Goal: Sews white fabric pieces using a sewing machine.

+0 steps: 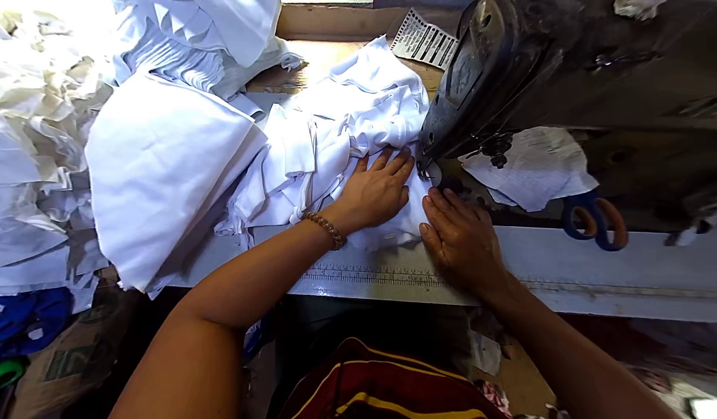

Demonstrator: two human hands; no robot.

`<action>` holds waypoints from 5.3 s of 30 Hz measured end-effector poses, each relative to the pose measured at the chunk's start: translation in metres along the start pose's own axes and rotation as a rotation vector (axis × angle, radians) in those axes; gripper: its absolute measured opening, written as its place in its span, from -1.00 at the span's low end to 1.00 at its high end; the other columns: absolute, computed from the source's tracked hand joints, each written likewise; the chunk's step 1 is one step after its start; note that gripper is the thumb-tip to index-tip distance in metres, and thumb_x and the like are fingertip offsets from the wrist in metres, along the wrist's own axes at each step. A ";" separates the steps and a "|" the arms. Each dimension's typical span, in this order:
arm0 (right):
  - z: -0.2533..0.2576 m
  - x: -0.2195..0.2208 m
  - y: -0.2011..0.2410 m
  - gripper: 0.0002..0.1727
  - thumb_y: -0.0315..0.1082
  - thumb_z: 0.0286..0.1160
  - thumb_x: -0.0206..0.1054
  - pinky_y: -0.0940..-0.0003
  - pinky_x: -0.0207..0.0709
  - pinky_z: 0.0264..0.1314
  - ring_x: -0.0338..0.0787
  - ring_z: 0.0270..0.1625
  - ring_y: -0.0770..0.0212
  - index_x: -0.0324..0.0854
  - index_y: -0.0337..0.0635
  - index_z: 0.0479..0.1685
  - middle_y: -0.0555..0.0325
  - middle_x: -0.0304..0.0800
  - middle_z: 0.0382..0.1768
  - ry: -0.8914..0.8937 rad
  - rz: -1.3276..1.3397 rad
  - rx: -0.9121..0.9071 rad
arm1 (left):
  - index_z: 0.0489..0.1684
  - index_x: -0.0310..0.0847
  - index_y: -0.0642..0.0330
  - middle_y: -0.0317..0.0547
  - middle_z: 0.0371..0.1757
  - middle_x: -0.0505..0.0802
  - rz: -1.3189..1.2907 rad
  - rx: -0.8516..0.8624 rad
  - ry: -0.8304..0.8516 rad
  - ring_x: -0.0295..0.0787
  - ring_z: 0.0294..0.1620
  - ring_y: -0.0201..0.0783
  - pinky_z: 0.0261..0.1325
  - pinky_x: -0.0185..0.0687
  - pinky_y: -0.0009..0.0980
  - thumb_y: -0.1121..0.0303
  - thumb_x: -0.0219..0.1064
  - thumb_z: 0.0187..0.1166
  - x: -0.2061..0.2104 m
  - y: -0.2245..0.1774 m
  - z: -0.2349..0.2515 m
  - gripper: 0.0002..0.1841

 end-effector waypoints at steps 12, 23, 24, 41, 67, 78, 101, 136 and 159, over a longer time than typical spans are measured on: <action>0.021 0.000 0.026 -0.51 -0.21 0.68 0.01 -0.10 0.59 0.41 0.83 0.30 -0.15 0.81 -0.36 0.09 -0.21 0.86 0.19 -0.089 0.062 -0.211 | 0.86 0.15 0.11 -0.10 0.89 0.25 0.004 -0.269 -0.001 0.00 0.90 0.17 0.70 -0.11 0.43 0.14 -0.16 0.84 -0.006 0.022 0.030 -0.40; 0.025 -0.007 0.008 -0.64 -0.34 0.61 0.12 0.01 0.68 0.19 0.89 0.12 -0.12 0.81 -0.37 -0.01 -0.19 0.89 0.09 -0.189 -0.010 -0.081 | 0.86 0.04 0.32 0.50 0.71 0.39 0.223 -0.333 0.013 0.39 0.57 0.59 0.27 0.36 0.47 0.01 -0.08 0.78 -0.017 -0.008 0.006 -0.26; 0.024 -0.007 0.006 -0.65 -0.36 0.61 0.14 0.01 0.68 0.18 0.89 0.12 -0.11 0.82 -0.35 0.02 -0.17 0.89 0.07 -0.186 -0.007 -0.075 | 0.87 0.05 0.28 0.54 0.67 0.42 0.230 -0.327 -0.003 0.44 0.51 0.61 0.24 0.37 0.46 0.01 -0.08 0.77 -0.017 -0.009 0.006 -0.27; 0.020 -0.008 -0.013 -0.64 -0.33 0.60 0.11 -0.12 0.60 0.32 0.83 0.26 -0.19 0.85 -0.32 -0.16 -0.16 0.90 0.10 -0.168 0.067 0.004 | 0.89 0.13 -0.05 0.09 0.85 0.31 -0.015 -0.218 -0.074 0.08 0.83 0.35 0.73 -0.09 0.36 0.19 -0.12 0.80 -0.018 0.053 0.053 -0.39; 0.034 -0.043 0.054 -0.72 -0.27 0.61 0.26 0.57 0.68 0.15 0.84 -0.02 0.45 0.85 -0.26 -0.17 0.13 0.92 -0.15 -0.110 0.765 -0.201 | -0.39 0.67 0.22 -0.40 -0.55 0.67 -0.746 -0.402 -0.939 0.57 -0.54 -0.57 -0.37 0.57 -0.54 0.44 0.16 0.70 -0.140 0.111 -0.153 -0.77; 0.043 -0.072 0.088 -0.82 -0.35 0.50 0.42 0.68 0.74 -0.10 0.83 -0.21 0.59 0.82 -0.32 -0.24 0.25 0.90 -0.25 -0.332 1.051 0.016 | -0.54 0.75 0.24 -0.18 -0.25 0.86 -1.628 -0.157 -0.529 0.82 -0.28 -0.43 -0.13 0.83 -0.46 0.69 0.34 0.43 -0.080 -0.004 -0.137 -0.80; 0.000 -0.089 0.032 -0.82 -0.28 0.66 0.25 0.78 0.61 -0.31 0.69 -0.39 0.75 0.79 0.03 -0.20 0.68 0.79 -0.42 -0.303 1.009 0.171 | -0.31 0.83 0.24 -0.33 -0.29 0.89 -1.460 0.034 -0.624 0.78 -0.29 -0.60 -0.16 0.75 -0.59 0.62 0.38 0.42 -0.075 -0.017 -0.139 -0.89; 0.010 -0.003 0.052 -0.22 0.32 0.70 -0.05 -0.56 0.16 0.60 0.45 0.68 -0.35 0.67 -0.13 0.47 -0.17 0.57 0.59 0.138 0.326 -0.263 | -0.37 0.77 0.37 0.14 -0.32 0.81 0.012 -0.431 -0.531 0.83 -0.24 0.10 -0.19 0.71 0.03 0.39 0.32 0.55 -0.090 0.089 -0.129 -0.79; 0.118 0.002 0.148 -0.42 -0.25 0.45 0.43 -0.27 0.49 0.44 0.52 0.58 -0.40 0.60 -0.28 0.49 -0.39 0.53 0.54 -0.147 0.305 -0.340 | -0.12 0.80 0.43 0.22 -0.11 0.88 0.123 -0.129 -0.535 0.87 0.01 0.17 0.12 0.75 -0.01 0.67 0.32 0.51 -0.108 0.091 -0.112 -0.85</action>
Point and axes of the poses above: each hand's wrist, its own z-axis towards the middle knuckle, its own x-axis out of the palm, y = z × x, the point moved 8 cm from there along z, towards the middle knuckle
